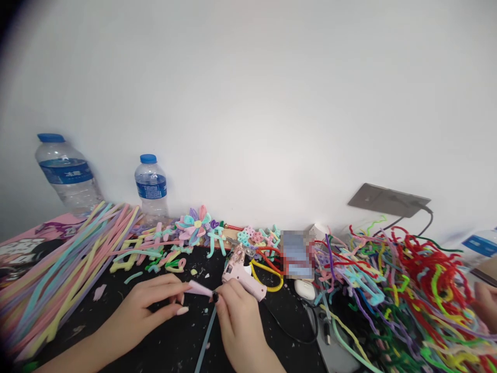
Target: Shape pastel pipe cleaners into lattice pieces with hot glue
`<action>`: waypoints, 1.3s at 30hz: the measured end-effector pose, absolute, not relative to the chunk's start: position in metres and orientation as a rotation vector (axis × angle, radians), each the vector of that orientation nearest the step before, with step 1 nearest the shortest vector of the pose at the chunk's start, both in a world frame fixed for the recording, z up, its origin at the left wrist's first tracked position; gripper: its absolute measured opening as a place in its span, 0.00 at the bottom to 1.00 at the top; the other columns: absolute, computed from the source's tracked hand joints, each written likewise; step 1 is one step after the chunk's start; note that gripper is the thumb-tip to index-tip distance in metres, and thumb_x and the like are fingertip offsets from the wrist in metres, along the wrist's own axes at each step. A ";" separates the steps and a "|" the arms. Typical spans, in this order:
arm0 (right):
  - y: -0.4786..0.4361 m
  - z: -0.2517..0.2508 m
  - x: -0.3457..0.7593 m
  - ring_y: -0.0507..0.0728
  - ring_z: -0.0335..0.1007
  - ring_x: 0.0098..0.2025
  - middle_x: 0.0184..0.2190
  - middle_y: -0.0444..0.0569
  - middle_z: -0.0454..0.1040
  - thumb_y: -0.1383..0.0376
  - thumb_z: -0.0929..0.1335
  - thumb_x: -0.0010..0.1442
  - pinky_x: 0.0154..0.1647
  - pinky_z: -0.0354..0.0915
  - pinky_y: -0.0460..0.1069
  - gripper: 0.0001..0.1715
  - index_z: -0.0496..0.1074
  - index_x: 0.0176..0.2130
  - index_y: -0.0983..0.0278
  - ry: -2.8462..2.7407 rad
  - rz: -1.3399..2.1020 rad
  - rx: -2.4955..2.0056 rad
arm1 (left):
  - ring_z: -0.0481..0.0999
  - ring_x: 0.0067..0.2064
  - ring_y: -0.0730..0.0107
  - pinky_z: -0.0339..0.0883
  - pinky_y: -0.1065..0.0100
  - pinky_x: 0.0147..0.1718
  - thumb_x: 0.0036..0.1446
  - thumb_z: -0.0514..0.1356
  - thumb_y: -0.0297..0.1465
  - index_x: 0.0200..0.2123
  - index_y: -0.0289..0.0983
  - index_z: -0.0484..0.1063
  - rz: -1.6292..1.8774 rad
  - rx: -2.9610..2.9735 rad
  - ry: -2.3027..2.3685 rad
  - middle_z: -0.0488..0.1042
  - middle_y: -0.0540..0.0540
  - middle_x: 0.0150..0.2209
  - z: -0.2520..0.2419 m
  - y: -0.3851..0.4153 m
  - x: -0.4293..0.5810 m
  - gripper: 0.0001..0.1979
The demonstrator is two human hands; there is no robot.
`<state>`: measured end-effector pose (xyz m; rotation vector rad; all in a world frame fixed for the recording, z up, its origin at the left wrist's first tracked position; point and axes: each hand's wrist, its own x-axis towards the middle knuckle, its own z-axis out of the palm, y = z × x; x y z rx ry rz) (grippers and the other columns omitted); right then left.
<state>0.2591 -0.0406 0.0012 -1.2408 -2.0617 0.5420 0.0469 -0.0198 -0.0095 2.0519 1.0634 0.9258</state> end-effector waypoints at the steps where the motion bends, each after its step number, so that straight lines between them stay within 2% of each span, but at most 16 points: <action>1: -0.042 0.001 0.257 0.55 0.66 0.34 0.32 0.48 0.68 0.68 0.57 0.64 0.34 0.61 0.47 0.13 0.68 0.34 0.62 -2.110 0.563 -1.222 | 0.73 0.33 0.69 0.66 0.70 0.36 0.56 0.59 0.29 0.38 0.41 0.76 0.920 2.001 1.020 0.73 0.49 0.31 -0.010 -0.021 0.050 0.08; 5: -0.046 -0.001 0.249 0.55 0.67 0.39 0.38 0.50 0.69 0.71 0.57 0.63 0.41 0.63 0.46 0.15 0.69 0.43 0.61 -2.243 0.717 -1.126 | 0.74 0.36 0.68 0.66 0.70 0.38 0.56 0.57 0.28 0.35 0.41 0.78 0.946 1.797 0.938 0.76 0.47 0.34 -0.017 -0.022 0.058 0.09; 8: -0.047 -0.002 0.248 0.55 0.68 0.38 0.37 0.50 0.69 0.72 0.57 0.62 0.40 0.64 0.46 0.16 0.70 0.44 0.63 -2.284 0.750 -1.125 | 0.72 0.31 0.70 0.65 0.72 0.33 0.57 0.56 0.30 0.27 0.37 0.76 0.933 1.726 0.934 0.74 0.49 0.27 -0.022 -0.020 0.059 0.10; 11: -0.045 -0.006 0.250 0.55 0.69 0.37 0.36 0.50 0.71 0.72 0.59 0.61 0.38 0.64 0.45 0.16 0.70 0.46 0.63 -2.266 0.701 -1.165 | 0.69 0.27 0.72 0.62 0.73 0.30 0.58 0.54 0.34 0.21 0.35 0.70 0.948 1.671 1.006 0.69 0.51 0.22 -0.021 -0.019 0.058 0.15; 16: -0.041 -0.012 0.254 0.53 0.69 0.29 0.26 0.47 0.71 0.71 0.61 0.61 0.29 0.61 0.44 0.13 0.74 0.33 0.63 -2.199 0.573 -1.280 | 0.69 0.26 0.71 0.62 0.72 0.29 0.57 0.54 0.38 0.22 0.35 0.68 0.952 1.509 1.094 0.68 0.51 0.21 -0.018 -0.016 0.057 0.16; 20: -0.043 -0.012 0.251 0.53 0.68 0.28 0.25 0.46 0.72 0.71 0.63 0.58 0.28 0.60 0.44 0.11 0.75 0.34 0.62 -2.187 0.630 -1.223 | 0.69 0.25 0.70 0.62 0.71 0.28 0.55 0.56 0.39 0.22 0.35 0.69 0.955 1.445 1.081 0.68 0.51 0.20 -0.021 -0.014 0.057 0.15; 23: -0.042 -0.014 0.250 0.52 0.66 0.25 0.24 0.46 0.74 0.71 0.68 0.52 0.25 0.60 0.45 0.08 0.77 0.34 0.63 -1.937 0.796 -1.277 | 0.69 0.25 0.70 0.62 0.71 0.28 0.54 0.56 0.39 0.20 0.36 0.68 0.992 1.454 1.151 0.68 0.52 0.20 -0.021 -0.011 0.055 0.16; 25: -0.039 -0.016 0.251 0.50 0.64 0.21 0.22 0.46 0.74 0.68 0.71 0.48 0.21 0.59 0.44 0.06 0.76 0.31 0.65 -1.634 1.045 -1.306 | 0.68 0.25 0.70 0.61 0.71 0.28 0.54 0.56 0.39 0.18 0.36 0.66 0.996 1.470 1.200 0.67 0.52 0.19 -0.019 -0.010 0.053 0.16; 29: -0.031 -0.015 0.255 0.48 0.62 0.17 0.21 0.46 0.75 0.62 0.75 0.44 0.17 0.60 0.43 0.13 0.73 0.29 0.66 -1.085 1.501 -1.100 | 0.68 0.25 0.70 0.61 0.72 0.28 0.54 0.56 0.38 0.16 0.37 0.64 0.951 1.514 1.212 0.66 0.52 0.19 -0.016 -0.012 0.051 0.17; 32: -0.030 -0.012 0.255 0.49 0.65 0.18 0.22 0.48 0.76 0.62 0.76 0.42 0.19 0.63 0.43 0.15 0.74 0.30 0.67 -0.974 1.604 -0.975 | 0.68 0.24 0.71 0.60 0.72 0.27 0.53 0.56 0.38 0.17 0.36 0.66 0.903 1.526 1.177 0.67 0.52 0.18 -0.016 -0.014 0.052 0.16; 39: -0.036 -0.018 0.244 0.50 0.69 0.17 0.20 0.46 0.76 0.64 0.78 0.36 0.18 0.64 0.43 0.16 0.75 0.27 0.67 -1.115 1.673 -1.060 | 0.66 0.22 0.73 0.59 0.74 0.24 0.53 0.57 0.35 0.19 0.35 0.66 0.847 1.607 1.075 0.66 0.53 0.19 -0.022 -0.016 0.058 0.14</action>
